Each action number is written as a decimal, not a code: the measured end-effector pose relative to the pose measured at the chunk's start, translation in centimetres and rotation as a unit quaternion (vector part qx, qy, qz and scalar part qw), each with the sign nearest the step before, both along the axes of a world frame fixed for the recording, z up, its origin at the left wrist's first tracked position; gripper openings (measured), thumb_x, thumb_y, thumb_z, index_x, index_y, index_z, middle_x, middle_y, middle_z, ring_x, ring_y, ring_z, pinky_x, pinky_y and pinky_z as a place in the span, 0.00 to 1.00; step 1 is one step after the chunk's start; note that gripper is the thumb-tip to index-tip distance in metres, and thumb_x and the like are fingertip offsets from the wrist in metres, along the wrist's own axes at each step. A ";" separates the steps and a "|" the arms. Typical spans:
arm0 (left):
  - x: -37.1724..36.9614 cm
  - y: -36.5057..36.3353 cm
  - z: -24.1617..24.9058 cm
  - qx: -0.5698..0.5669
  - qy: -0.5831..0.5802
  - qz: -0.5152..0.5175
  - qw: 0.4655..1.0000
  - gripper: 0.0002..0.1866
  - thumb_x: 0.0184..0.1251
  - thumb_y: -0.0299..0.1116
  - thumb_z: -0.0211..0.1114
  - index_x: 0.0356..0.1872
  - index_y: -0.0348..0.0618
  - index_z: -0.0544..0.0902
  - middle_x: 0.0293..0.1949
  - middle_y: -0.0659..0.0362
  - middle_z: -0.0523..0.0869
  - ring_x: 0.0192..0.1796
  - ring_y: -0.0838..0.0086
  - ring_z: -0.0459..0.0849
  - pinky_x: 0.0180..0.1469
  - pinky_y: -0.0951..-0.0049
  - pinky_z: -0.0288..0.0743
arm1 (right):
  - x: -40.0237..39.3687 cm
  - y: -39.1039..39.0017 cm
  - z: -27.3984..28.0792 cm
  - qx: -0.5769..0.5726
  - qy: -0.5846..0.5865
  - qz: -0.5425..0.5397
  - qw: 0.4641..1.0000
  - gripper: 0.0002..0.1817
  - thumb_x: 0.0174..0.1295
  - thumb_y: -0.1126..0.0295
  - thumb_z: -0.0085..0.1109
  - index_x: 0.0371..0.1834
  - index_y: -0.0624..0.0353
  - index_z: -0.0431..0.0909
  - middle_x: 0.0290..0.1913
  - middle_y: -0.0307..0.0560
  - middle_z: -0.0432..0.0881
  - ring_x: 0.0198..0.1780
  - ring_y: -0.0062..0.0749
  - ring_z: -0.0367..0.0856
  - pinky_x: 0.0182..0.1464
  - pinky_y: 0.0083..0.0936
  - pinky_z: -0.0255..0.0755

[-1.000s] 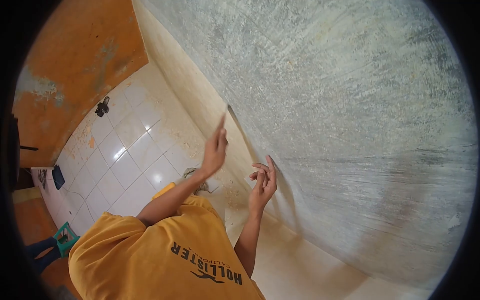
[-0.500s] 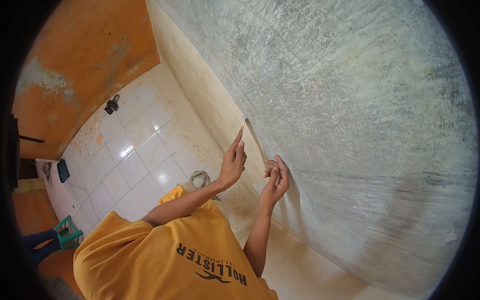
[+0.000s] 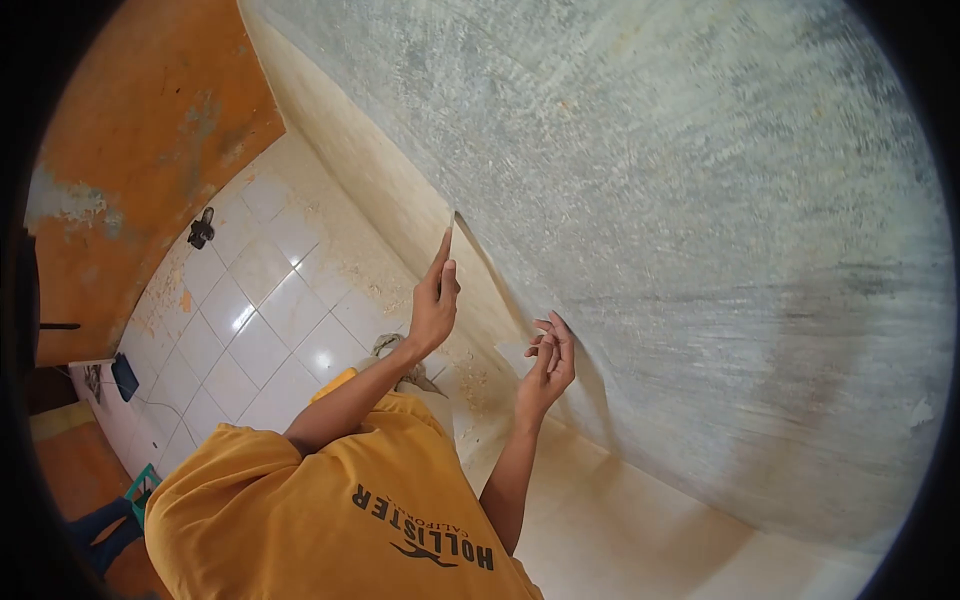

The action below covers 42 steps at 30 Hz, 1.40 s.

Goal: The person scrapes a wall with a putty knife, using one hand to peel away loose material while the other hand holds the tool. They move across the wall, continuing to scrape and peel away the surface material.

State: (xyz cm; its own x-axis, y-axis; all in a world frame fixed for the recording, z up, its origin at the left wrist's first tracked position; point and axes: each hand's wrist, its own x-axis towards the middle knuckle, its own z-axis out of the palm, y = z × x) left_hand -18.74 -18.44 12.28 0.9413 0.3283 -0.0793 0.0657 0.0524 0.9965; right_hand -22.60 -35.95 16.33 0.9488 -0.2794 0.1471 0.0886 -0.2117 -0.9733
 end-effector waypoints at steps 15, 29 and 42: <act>-0.9 -0.5 1.0 -0.220 0.068 -0.004 0.973 0.29 0.88 0.48 0.47 0.83 0.54 0.62 0.24 0.67 0.66 0.26 0.86 0.64 0.25 0.79 0.63 | -4.2 -0.6 -1.1 0.038 0.036 0.029 0.998 0.18 0.78 0.72 0.51 0.67 0.62 0.78 0.50 0.42 0.85 0.40 0.18 0.76 0.40 0.18 0.72; -0.9 0.6 1.9 -0.129 0.001 -0.007 0.992 0.28 0.89 0.44 0.47 0.83 0.51 0.62 0.24 0.65 0.66 0.29 0.81 0.66 0.34 0.75 0.67 | -2.9 2.0 -1.5 0.019 0.055 0.096 0.994 0.18 0.79 0.70 0.51 0.67 0.63 0.78 0.48 0.43 0.87 0.38 0.19 0.78 0.38 0.18 0.72; -0.5 1.0 1.7 -0.122 0.017 -0.012 0.992 0.28 0.89 0.45 0.46 0.83 0.52 0.61 0.24 0.66 0.67 0.28 0.81 0.66 0.36 0.76 0.69 | -2.3 2.3 -1.4 -0.044 0.068 0.105 0.991 0.18 0.81 0.70 0.48 0.68 0.60 0.77 0.49 0.44 0.86 0.39 0.21 0.80 0.40 0.20 0.73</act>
State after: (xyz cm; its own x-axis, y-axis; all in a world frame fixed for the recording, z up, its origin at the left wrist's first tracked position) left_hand -19.23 -17.41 13.95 0.9440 0.2731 -0.1854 0.1031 0.2894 0.9516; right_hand -24.91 -33.61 14.96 0.9975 -0.0647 0.0285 0.0087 -0.2874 -0.9578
